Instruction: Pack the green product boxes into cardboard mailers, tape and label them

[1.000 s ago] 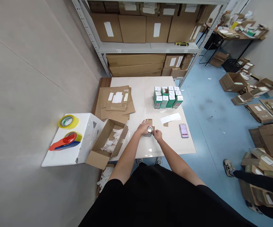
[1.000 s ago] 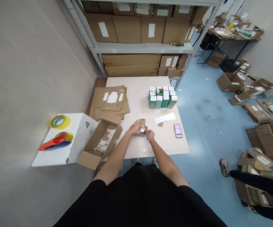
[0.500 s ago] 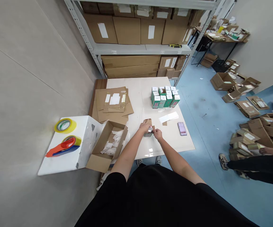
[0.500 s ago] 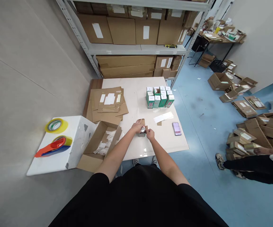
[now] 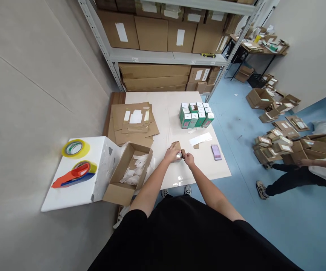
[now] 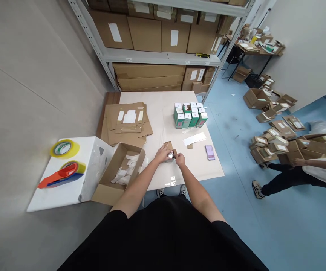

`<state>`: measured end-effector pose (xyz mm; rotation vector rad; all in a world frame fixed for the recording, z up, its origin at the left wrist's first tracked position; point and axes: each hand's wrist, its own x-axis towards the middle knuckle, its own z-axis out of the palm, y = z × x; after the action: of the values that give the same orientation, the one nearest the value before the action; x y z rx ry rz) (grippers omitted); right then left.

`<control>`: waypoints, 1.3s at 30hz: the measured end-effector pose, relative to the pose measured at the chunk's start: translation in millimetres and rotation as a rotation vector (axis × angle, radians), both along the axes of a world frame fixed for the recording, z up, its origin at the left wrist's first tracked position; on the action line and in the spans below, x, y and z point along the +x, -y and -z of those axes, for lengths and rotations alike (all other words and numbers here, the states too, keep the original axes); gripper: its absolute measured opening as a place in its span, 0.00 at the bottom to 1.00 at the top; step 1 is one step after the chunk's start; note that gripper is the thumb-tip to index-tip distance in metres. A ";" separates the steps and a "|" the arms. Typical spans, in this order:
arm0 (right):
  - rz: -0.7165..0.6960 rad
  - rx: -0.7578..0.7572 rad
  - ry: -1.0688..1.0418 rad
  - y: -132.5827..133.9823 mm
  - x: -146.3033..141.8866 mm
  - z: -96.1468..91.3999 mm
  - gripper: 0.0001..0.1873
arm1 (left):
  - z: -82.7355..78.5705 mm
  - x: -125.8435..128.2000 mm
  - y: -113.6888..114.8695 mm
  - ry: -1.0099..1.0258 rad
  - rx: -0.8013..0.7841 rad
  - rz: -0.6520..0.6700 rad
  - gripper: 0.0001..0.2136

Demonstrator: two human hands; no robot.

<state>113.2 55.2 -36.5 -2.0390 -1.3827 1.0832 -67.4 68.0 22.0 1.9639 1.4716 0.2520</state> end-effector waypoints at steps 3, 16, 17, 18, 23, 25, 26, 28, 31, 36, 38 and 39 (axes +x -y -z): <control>0.000 0.003 -0.001 1.0 -0.4 1.0 0.24 | 21.8 -11.5 22.4 0.222 0.059 -0.381 0.27; -0.276 0.157 -0.043 18.4 3.8 -3.0 0.27 | 68.2 16.2 12.5 0.621 -0.230 -0.651 0.24; -0.320 0.155 -0.005 19.2 4.7 -2.6 0.29 | 67.2 15.8 10.2 0.612 -0.225 -0.641 0.25; -0.358 0.148 0.037 19.6 5.5 -1.9 0.31 | 65.8 14.8 8.4 0.602 -0.213 -0.631 0.25; -0.417 0.075 0.083 13.4 10.2 0.7 0.31 | 53.9 7.0 7.7 0.529 -0.001 -0.469 0.23; -0.396 0.080 -0.036 9.8 14.3 1.3 0.27 | 48.2 1.8 10.1 0.487 0.061 -0.355 0.20; -0.372 0.098 -0.102 8.9 16.8 1.6 0.25 | 45.5 -1.4 11.4 0.468 0.068 -0.300 0.20; -0.295 0.153 -0.192 10.0 21.7 2.3 0.23 | 40.5 -8.5 14.1 0.430 0.038 -0.209 0.21; -0.216 0.219 -0.195 15.8 24.6 3.0 0.24 | 34.3 -17.4 17.5 0.371 -0.016 -0.137 0.26; -0.285 0.333 -0.100 19.4 14.8 2.0 0.20 | 25.7 -19.9 21.2 0.303 -0.017 -0.149 0.25; -0.289 0.381 -0.082 19.2 10.8 1.8 0.19 | 22.6 -19.3 23.2 0.279 -0.021 -0.140 0.26; -0.300 0.398 -0.081 19.4 9.6 2.0 0.18 | 21.4 -19.1 24.3 0.269 -0.024 -0.134 0.26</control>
<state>122.8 35.8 -38.4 -1.5246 -1.7388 0.9025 -86.5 43.7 0.6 1.7371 1.4223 0.5335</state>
